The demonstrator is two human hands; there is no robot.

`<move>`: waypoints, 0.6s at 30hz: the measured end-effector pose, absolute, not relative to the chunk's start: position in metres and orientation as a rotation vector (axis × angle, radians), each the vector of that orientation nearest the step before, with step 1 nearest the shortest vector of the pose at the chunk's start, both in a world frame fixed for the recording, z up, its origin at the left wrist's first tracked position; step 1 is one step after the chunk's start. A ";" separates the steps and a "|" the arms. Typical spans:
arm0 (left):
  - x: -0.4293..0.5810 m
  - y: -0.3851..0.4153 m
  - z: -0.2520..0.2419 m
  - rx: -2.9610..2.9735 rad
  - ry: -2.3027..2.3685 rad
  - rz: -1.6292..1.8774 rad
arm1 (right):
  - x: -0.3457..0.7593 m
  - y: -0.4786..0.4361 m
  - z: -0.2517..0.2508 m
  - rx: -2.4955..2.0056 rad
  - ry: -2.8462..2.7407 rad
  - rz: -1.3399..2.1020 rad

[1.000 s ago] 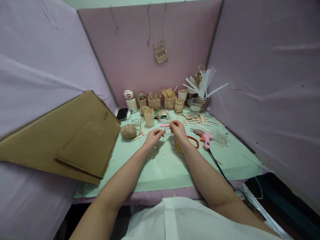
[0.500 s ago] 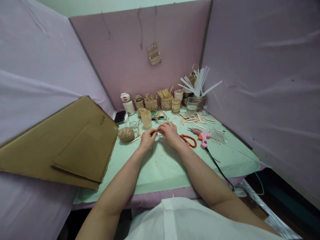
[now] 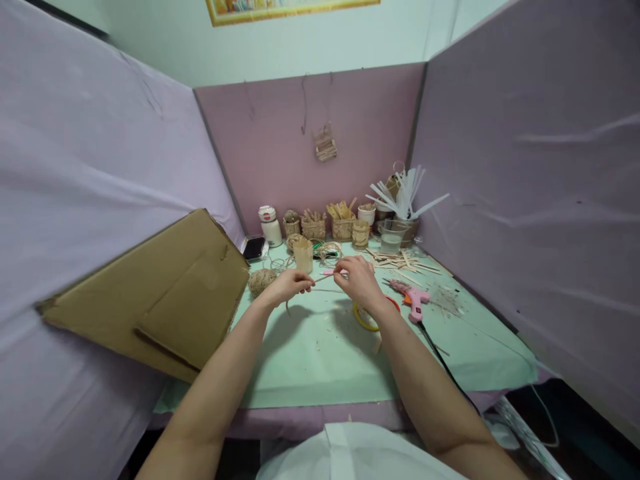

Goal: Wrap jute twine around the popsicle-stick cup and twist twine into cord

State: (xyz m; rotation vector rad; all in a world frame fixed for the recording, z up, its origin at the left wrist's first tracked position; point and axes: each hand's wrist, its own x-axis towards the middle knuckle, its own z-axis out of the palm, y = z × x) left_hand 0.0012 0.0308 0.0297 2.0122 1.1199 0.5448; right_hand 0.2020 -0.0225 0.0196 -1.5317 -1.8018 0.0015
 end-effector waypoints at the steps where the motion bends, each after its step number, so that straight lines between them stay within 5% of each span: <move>1: -0.003 0.032 0.032 2.039 1.139 0.537 | 0.204 -0.022 0.021 -1.535 -1.794 -0.003; 18: -0.046 0.046 0.026 2.262 1.667 0.758 | 0.214 -0.012 0.013 -1.664 -1.762 0.019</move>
